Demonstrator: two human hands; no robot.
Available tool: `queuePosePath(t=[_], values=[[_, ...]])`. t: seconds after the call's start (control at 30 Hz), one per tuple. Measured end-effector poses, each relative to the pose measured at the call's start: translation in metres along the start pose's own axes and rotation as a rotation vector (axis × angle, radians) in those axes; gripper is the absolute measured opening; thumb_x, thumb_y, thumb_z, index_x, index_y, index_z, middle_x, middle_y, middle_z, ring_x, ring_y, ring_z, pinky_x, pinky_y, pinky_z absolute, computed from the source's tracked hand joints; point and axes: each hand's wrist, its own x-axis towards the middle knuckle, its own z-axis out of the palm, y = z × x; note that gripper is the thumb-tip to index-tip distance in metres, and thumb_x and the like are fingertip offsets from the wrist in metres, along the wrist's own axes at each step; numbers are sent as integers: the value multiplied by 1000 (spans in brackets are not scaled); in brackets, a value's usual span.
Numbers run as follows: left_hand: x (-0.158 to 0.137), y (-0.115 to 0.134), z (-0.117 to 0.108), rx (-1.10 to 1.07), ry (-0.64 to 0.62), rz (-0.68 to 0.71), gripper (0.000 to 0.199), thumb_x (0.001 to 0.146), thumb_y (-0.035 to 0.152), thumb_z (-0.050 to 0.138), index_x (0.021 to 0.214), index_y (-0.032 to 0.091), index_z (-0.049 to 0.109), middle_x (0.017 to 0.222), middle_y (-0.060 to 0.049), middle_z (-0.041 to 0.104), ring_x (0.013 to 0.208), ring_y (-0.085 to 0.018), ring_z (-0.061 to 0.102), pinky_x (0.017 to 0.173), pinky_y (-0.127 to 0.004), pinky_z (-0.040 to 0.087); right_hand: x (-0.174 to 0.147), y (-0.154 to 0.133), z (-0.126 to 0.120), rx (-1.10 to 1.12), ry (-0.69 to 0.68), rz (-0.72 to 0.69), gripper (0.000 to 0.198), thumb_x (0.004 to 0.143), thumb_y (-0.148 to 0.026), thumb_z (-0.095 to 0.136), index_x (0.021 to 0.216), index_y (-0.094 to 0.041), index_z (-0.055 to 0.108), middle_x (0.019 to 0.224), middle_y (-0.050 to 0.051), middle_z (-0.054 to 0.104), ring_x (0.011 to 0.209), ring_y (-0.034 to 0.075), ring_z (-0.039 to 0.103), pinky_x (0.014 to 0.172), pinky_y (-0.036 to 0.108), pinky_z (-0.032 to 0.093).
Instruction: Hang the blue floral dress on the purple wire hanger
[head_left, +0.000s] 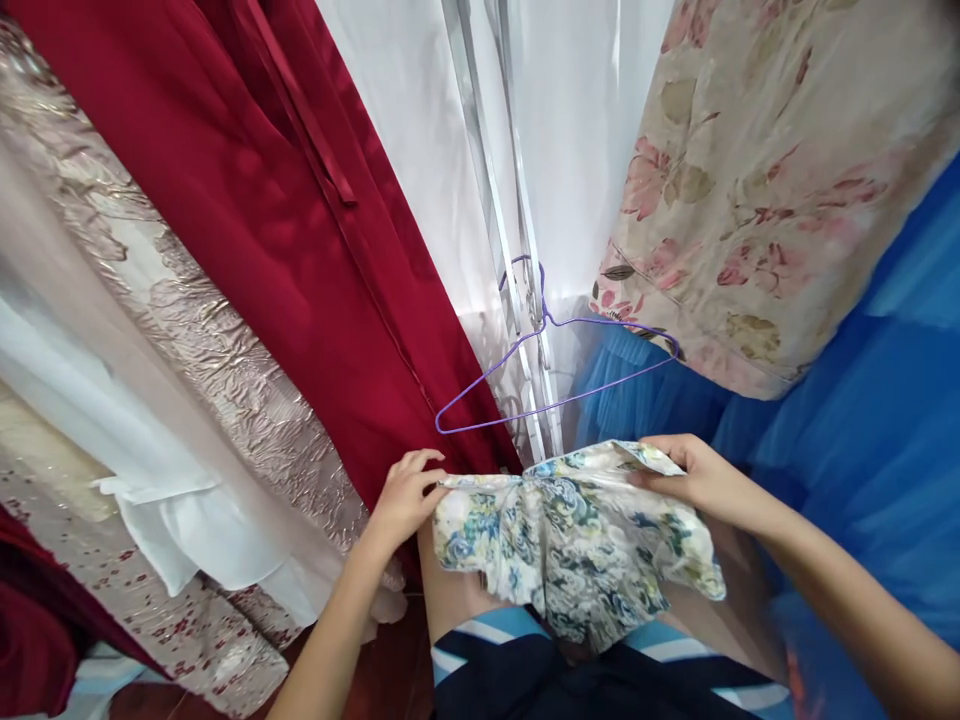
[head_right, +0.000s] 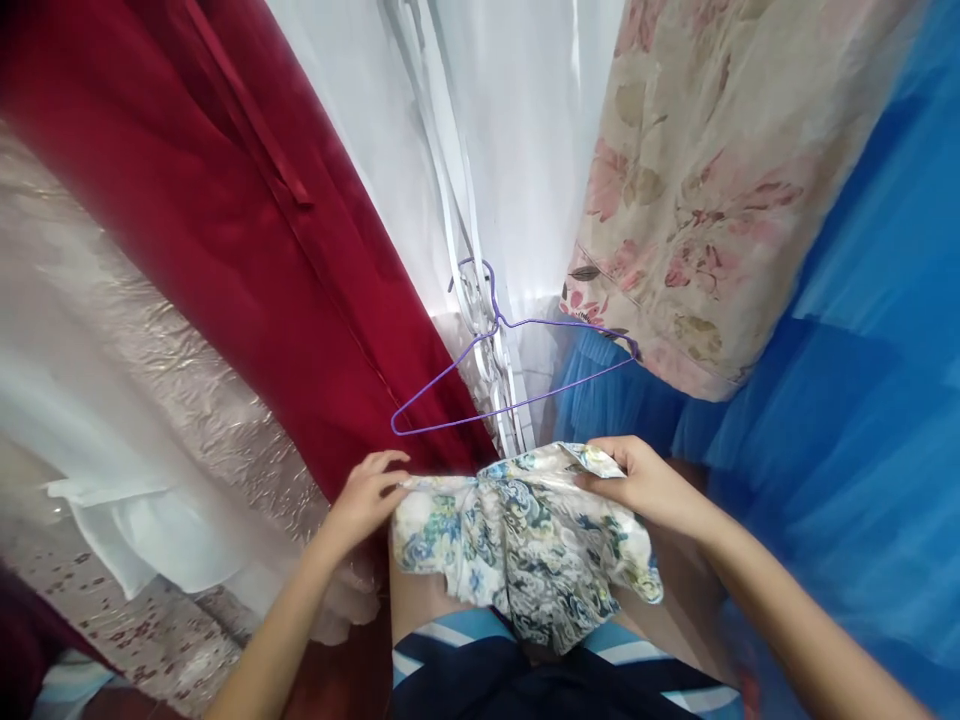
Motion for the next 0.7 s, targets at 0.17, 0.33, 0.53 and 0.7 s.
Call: queuePosePath(t=[0.17, 0.33, 0.53, 0.7], values=[[4, 3, -37, 223, 239, -75, 33, 100, 34, 44, 111, 26, 73, 139, -8, 57, 115, -29, 54, 95, -45, 40, 26, -6, 2, -67, 131, -122, 21, 83, -37, 68, 86, -16, 68, 75, 0, 66, 67, 17, 57, 63, 26, 43], [16, 18, -51, 48, 445, -86, 40, 102, 33, 36, 110, 20, 72, 131, -8, 61, 103, -24, 62, 93, -38, 44, 63, -1, -4, -267, 307, -269, 43, 87, -34, 64, 128, -22, 62, 120, 8, 70, 107, 29, 64, 90, 36, 45], [60, 61, -59, -253, 508, 45, 35, 101, 27, 39, 99, 16, 72, 120, -8, 64, 106, -20, 63, 91, -27, 46, 77, 13, 15, -509, 272, -240, 22, 91, -28, 49, 85, -21, 69, 79, 5, 73, 74, 25, 66, 64, 28, 40], [90, 106, -64, -213, 529, 76, 20, 94, 29, 57, 105, 23, 71, 108, -1, 70, 98, -18, 66, 85, -25, 47, 64, 12, 30, -576, 301, -240, 17, 84, -18, 53, 78, -20, 69, 71, 4, 72, 67, 23, 66, 59, 26, 38]])
